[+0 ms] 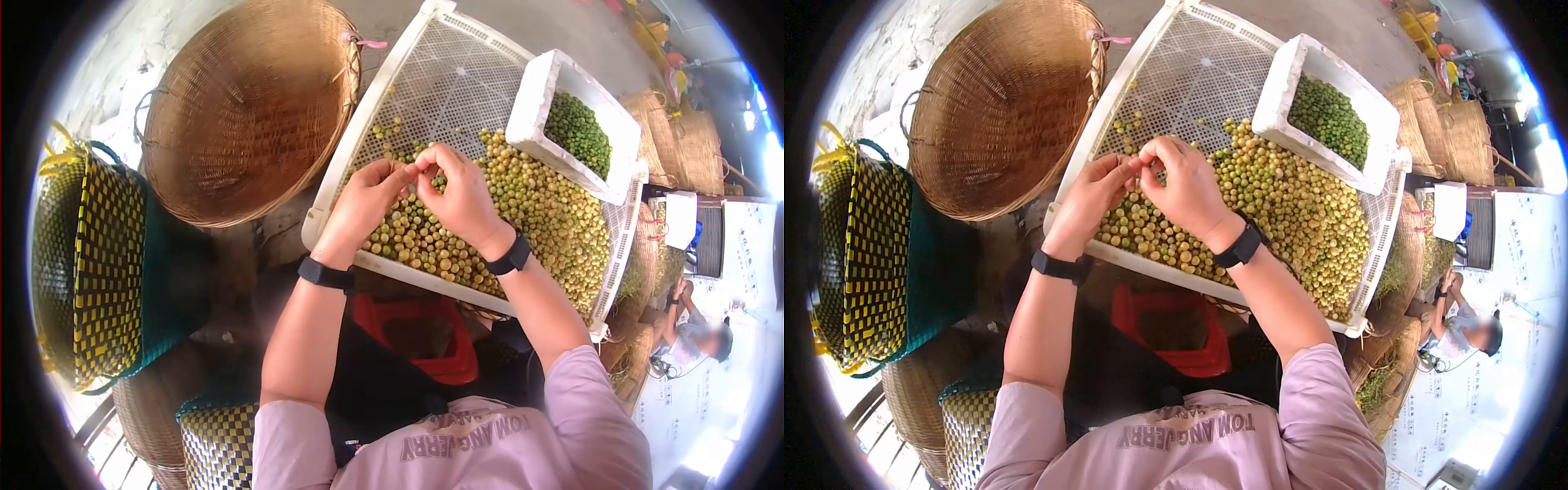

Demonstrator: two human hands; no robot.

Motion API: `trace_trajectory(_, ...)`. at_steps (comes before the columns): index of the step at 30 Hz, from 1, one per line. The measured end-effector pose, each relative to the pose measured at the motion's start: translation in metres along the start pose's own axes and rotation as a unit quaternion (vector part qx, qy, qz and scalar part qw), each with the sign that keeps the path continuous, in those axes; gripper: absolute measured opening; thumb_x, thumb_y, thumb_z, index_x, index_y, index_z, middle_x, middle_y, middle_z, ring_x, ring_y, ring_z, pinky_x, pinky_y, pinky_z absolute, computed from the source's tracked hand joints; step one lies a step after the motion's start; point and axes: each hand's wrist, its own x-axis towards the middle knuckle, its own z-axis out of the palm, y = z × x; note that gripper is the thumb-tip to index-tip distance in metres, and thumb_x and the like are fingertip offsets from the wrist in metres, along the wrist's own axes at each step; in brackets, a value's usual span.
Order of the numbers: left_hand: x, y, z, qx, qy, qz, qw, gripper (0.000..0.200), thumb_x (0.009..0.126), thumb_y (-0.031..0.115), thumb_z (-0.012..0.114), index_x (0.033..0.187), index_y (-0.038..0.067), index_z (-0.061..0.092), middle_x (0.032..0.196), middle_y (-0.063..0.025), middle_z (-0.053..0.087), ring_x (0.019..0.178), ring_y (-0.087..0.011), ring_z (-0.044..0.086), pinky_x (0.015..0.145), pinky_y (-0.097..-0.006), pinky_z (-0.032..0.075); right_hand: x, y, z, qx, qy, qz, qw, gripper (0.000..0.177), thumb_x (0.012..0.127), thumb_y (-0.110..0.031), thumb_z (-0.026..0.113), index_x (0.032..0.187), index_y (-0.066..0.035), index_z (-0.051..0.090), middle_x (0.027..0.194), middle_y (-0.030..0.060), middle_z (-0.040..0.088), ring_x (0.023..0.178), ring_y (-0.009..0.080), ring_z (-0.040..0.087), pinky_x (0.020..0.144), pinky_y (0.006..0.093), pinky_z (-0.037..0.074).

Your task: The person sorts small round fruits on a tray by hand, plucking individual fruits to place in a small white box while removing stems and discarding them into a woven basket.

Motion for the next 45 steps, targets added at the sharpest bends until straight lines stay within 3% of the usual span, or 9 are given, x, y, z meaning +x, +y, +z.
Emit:
trace_trajectory(15,0.003,-0.020,0.012,0.112,0.005,0.005,0.994,0.018,0.096,0.022,0.055,0.093,0.005,0.060,0.074,0.0043,0.054,0.065,-0.0029,0.043,0.057,-0.0205,0.035,-0.036,0.012,0.005,0.275,0.015,0.203,0.939,0.004,0.086,-0.004,0.059,0.090,-0.005,0.057,0.083,0.0026,0.061,0.070,0.0113,0.059,0.062,0.0235,0.047)
trace_trajectory(17,-0.001,-0.011,0.012,0.135,0.013,0.013,0.991,0.016,0.097,0.021,0.053,0.092,0.007,0.058,0.074,0.0051,0.052,0.062,-0.0020,0.040,0.055,-0.0192,0.032,-0.033,0.025,0.002,0.521,0.090,0.301,0.793,0.002,0.090,-0.011,0.054,0.090,-0.009,0.055,0.085,0.0007,0.061,0.071,0.0088,0.057,0.064,0.0220,0.047)
trace_trajectory(20,-0.002,0.004,-0.001,-0.051,0.070,0.017,0.996,0.014,0.096,0.016,0.048,0.089,0.007,0.055,0.072,0.0033,0.050,0.059,-0.0035,0.038,0.052,-0.0194,0.029,-0.027,0.048,-0.012,0.627,0.110,0.323,0.701,0.010,0.095,-0.017,0.048,0.092,-0.010,0.054,0.083,0.0010,0.059,0.068,0.0086,0.053,0.063,0.0226,0.046)
trace_trajectory(28,-0.009,0.017,-0.021,-0.321,-0.069,0.105,0.939,0.012,0.086,0.019,0.048,0.083,0.007,0.049,0.073,-0.0003,0.047,0.059,-0.0050,0.033,0.050,-0.0189,0.025,-0.001,0.092,0.006,0.417,0.008,0.407,0.813,0.010,0.093,-0.016,0.056,0.090,-0.006,0.056,0.080,0.0016,0.058,0.059,0.0105,0.049,0.053,0.0284,0.044)
trace_trajectory(31,-0.007,0.014,-0.023,-0.347,-0.093,0.112,0.926,0.012,0.087,0.018,0.048,0.082,0.008,0.048,0.073,-0.0001,0.046,0.059,-0.0049,0.033,0.050,-0.0190,0.025,0.000,0.101,0.021,0.068,-0.036,0.282,0.956,0.023,0.088,-0.023,0.065,0.084,-0.001,0.062,0.071,0.0074,0.064,0.063,0.0181,0.060,0.059,0.0355,0.048)
trace_trajectory(36,-0.004,0.012,-0.024,-0.337,-0.074,0.107,0.933,0.015,0.090,0.020,0.046,0.082,0.008,0.049,0.068,0.0000,0.044,0.058,-0.0063,0.031,0.051,-0.0216,0.023,0.006,0.102,0.032,-0.073,-0.037,0.284,0.955,0.027,0.084,-0.028,0.067,0.078,-0.002,0.064,0.063,0.0113,0.063,0.064,0.0240,0.063,0.062,0.0370,0.048)
trace_trajectory(38,-0.004,0.012,-0.025,-0.330,-0.065,0.104,0.936,0.015,0.090,0.020,0.047,0.082,0.008,0.048,0.069,0.0003,0.045,0.057,-0.0056,0.031,0.050,-0.0208,0.023,0.007,0.104,0.026,0.004,-0.048,0.283,0.958,0.024,0.085,-0.025,0.064,0.079,-0.002,0.063,0.068,0.0090,0.064,0.060,0.0203,0.059,0.058,0.0351,0.047)
trace_trajectory(41,-0.004,0.011,-0.028,-0.317,-0.063,0.113,0.940,0.016,0.090,0.020,0.048,0.082,0.007,0.048,0.070,0.0002,0.046,0.055,-0.0050,0.030,0.049,-0.0203,0.024,0.001,0.101,0.002,0.439,-0.001,0.397,0.806,0.014,0.089,-0.019,0.055,0.085,-0.006,0.059,0.076,0.0024,0.059,0.055,0.0105,0.047,0.049,0.0236,0.039)
trace_trajectory(45,-0.007,0.016,-0.022,-0.317,-0.053,0.121,0.939,0.016,0.090,0.021,0.047,0.082,0.007,0.048,0.071,-0.0007,0.047,0.056,-0.0050,0.031,0.049,-0.0204,0.024,-0.007,0.076,-0.009,0.571,0.010,0.384,0.725,0.020,0.094,-0.017,0.043,0.090,-0.006,0.059,0.081,0.0063,0.060,0.061,0.0102,0.049,0.053,0.0237,0.042)
